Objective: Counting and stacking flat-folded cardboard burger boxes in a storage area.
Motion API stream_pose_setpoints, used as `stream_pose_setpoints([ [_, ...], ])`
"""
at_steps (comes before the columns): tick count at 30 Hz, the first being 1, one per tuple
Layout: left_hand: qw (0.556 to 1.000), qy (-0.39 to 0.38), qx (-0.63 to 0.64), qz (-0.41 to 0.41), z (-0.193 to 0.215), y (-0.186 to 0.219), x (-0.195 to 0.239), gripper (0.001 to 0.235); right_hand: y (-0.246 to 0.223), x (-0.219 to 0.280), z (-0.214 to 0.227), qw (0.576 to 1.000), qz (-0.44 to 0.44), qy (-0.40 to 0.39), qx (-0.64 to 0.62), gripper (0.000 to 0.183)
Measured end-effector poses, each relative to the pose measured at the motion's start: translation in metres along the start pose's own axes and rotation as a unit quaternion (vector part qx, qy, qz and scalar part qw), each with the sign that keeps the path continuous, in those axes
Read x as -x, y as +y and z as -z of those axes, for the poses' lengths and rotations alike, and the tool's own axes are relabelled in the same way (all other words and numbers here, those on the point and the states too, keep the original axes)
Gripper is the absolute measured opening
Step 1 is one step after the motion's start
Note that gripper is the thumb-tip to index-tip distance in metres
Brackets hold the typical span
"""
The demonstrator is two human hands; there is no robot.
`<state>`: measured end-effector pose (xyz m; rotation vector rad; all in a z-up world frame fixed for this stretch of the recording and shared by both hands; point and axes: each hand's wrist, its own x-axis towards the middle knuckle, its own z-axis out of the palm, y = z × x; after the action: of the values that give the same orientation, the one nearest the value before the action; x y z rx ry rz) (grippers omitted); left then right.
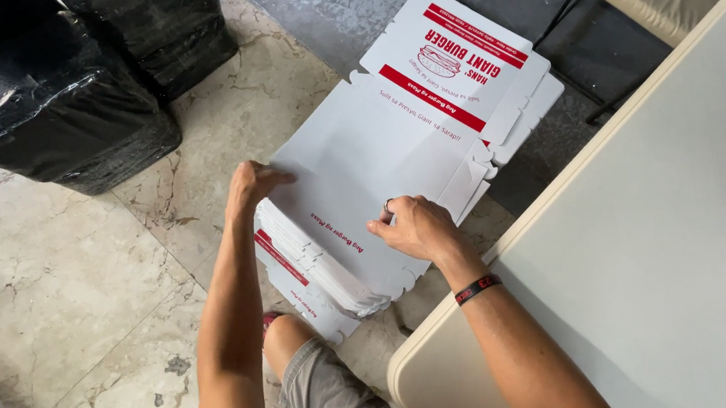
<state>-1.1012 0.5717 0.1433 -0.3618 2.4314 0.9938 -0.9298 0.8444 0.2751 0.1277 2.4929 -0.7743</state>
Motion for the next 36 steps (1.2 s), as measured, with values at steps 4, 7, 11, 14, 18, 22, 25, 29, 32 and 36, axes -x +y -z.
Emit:
stream_pose_setpoints([
  [4, 0.871, -0.050, 0.489, -0.003, -0.031, -0.035, 0.028, 0.065, -0.003, 0.000, 0.000, 1.000, 0.001, 0.009, 0.007, 0.046],
  [7, 0.853, -0.022, 0.516, 0.080, -0.064, -0.076, -0.009, 0.054, -0.001, -0.001, -0.003, 1.000, 0.001, 0.016, 0.008, 0.048],
  [11, 0.936, 0.031, 0.350, 0.021, -0.047, -0.050, 0.034, 0.060, 0.001, -0.001, -0.007, 1.000, 0.005, 0.016, 0.009, 0.046],
  [14, 0.827, -0.057, 0.554, -0.079, -0.066, -0.035, 0.089, 0.045, 0.001, -0.001, -0.007, 1.000, -0.005, 0.025, -0.008, 0.044],
  [18, 0.677, -0.209, 0.705, 0.011, -0.121, -0.025, 0.127, 0.078, 0.000, -0.001, -0.005, 0.998, 0.010, 0.054, -0.010, 0.047],
  [22, 0.704, -0.146, 0.690, 0.086, -0.145, -0.022, 0.121, 0.051, 0.007, -0.009, -0.002, 0.977, 0.044, 0.185, -0.098, 0.041],
  [25, 0.755, -0.022, 0.651, 0.076, -0.167, -0.025, 0.106, 0.055, 0.019, -0.007, -0.004, 0.863, 0.098, 0.420, -0.264, 0.029],
  [29, 0.747, 0.047, 0.663, 0.008, -0.134, 0.065, 0.089, 0.051, 0.035, 0.007, 0.011, 0.731, 0.148, 0.609, -0.270, 0.028],
  [32, 0.792, 0.118, 0.599, -0.033, -0.082, 0.139, 0.089, 0.042, 0.022, 0.027, 0.026, 0.620, 0.100, 0.637, -0.447, 0.053],
  [36, 0.790, 0.048, 0.608, -0.061, 0.016, 0.195, 0.190, 0.045, 0.046, 0.018, 0.044, 0.449, 0.045, 0.612, -0.649, 0.049],
])
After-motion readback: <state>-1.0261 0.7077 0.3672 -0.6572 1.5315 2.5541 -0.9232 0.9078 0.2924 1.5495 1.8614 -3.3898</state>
